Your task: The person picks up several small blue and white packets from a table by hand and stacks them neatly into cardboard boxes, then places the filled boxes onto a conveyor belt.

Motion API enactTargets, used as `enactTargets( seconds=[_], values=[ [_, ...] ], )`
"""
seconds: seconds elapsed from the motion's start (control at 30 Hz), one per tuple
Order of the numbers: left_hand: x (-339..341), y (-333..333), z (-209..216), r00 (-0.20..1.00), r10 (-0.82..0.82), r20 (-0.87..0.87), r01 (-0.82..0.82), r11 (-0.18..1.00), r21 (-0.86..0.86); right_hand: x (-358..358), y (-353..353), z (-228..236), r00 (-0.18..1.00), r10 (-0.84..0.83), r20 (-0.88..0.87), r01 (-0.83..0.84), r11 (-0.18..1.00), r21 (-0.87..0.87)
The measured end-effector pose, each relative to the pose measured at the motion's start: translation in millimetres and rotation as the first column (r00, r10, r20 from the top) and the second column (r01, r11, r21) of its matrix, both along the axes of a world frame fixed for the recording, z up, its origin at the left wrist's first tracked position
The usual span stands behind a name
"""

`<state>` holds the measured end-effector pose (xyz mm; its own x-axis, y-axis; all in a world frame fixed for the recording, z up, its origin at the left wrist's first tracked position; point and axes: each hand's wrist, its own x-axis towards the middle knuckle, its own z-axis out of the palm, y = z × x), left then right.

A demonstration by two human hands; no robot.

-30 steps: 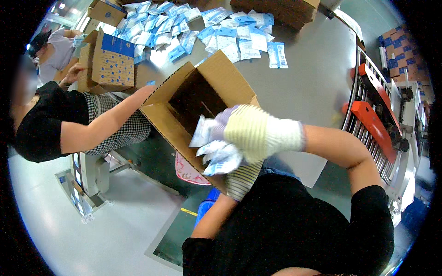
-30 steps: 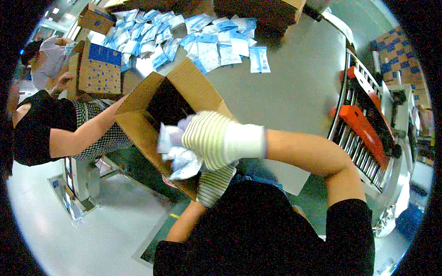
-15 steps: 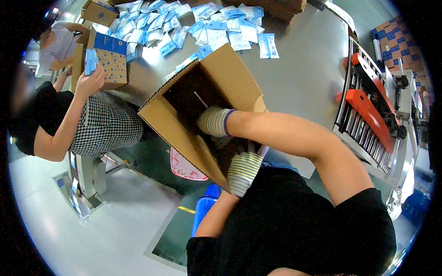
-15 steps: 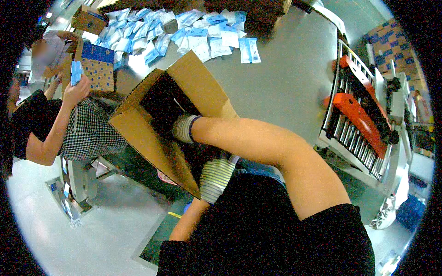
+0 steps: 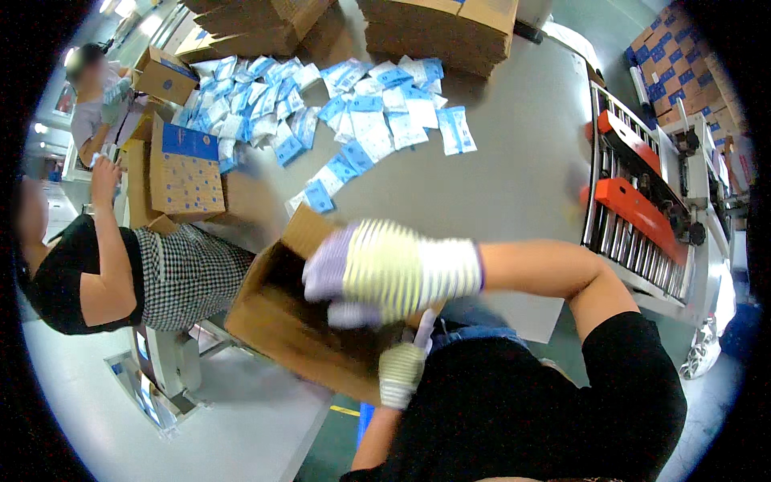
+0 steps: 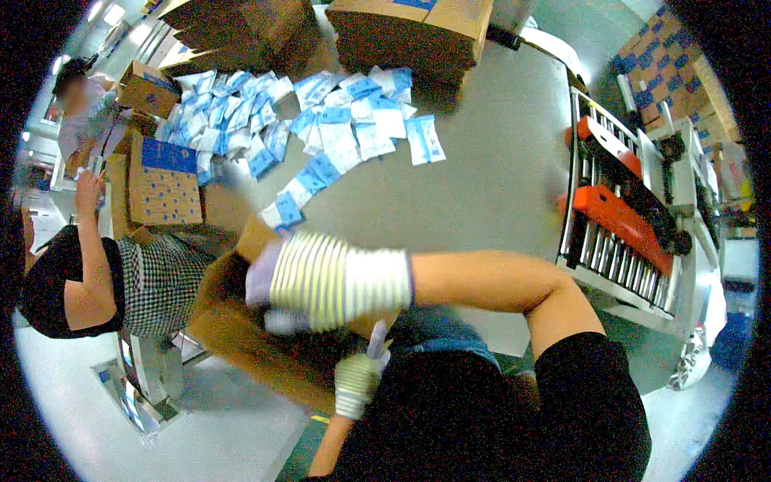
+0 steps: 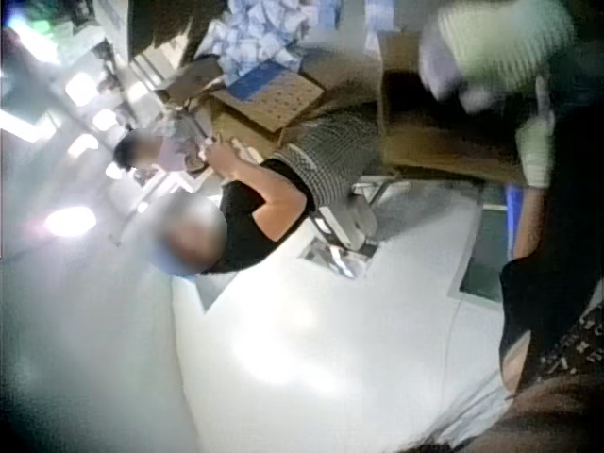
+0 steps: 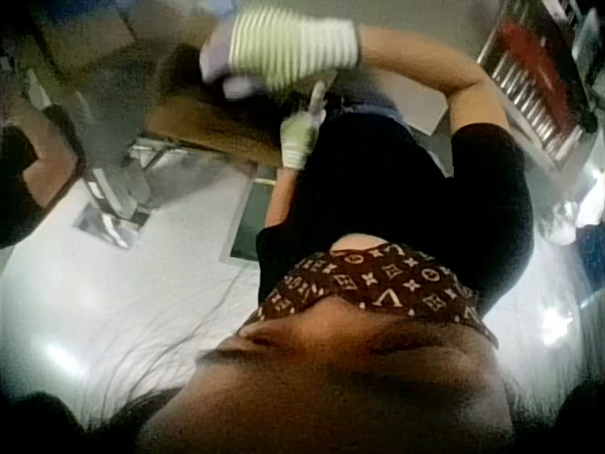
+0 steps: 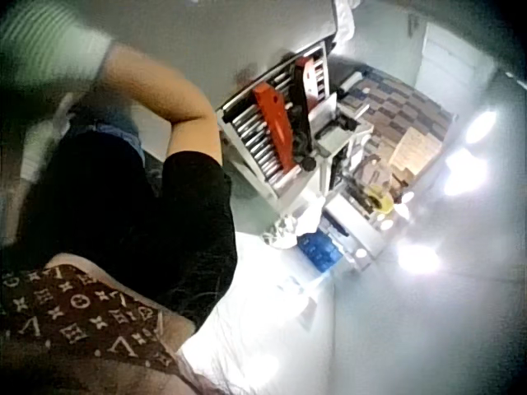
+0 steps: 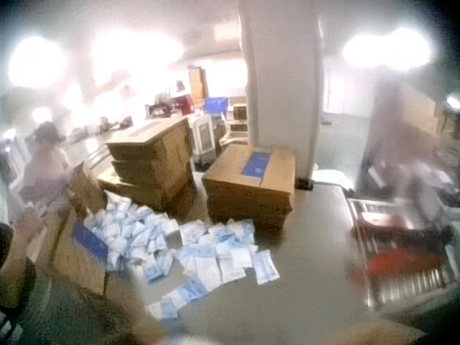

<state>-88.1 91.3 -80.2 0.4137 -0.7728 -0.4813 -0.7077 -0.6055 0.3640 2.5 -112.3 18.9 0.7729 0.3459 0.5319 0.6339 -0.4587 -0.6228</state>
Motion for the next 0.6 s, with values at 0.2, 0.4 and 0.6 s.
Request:
enactTargets(
  seconds=[0.2, 0.4, 0.6],
  values=[
    [15.4, 14.8, -18.9, 0.983, 0.125, -0.138, -0.169, 0.908, -0.383, 112.1, -153.6, -142.8, 0.638, -0.670, -0.378, 0.254, 0.647, -0.719],
    [40.2, 1.2, 7.0, 0.991, -0.042, -0.125, 0.020, 0.985, -0.173, 229.9, -216.9, -215.5, 0.534, -0.805, -0.259, 0.307, 0.470, -0.828],
    [59.8, -9.6, 20.9, 0.969, 0.161, -0.189, -0.210, 0.938, -0.275, 254.4, -224.8, -249.3, 0.525, -0.814, -0.247, 0.312, 0.455, -0.834]
  ],
)
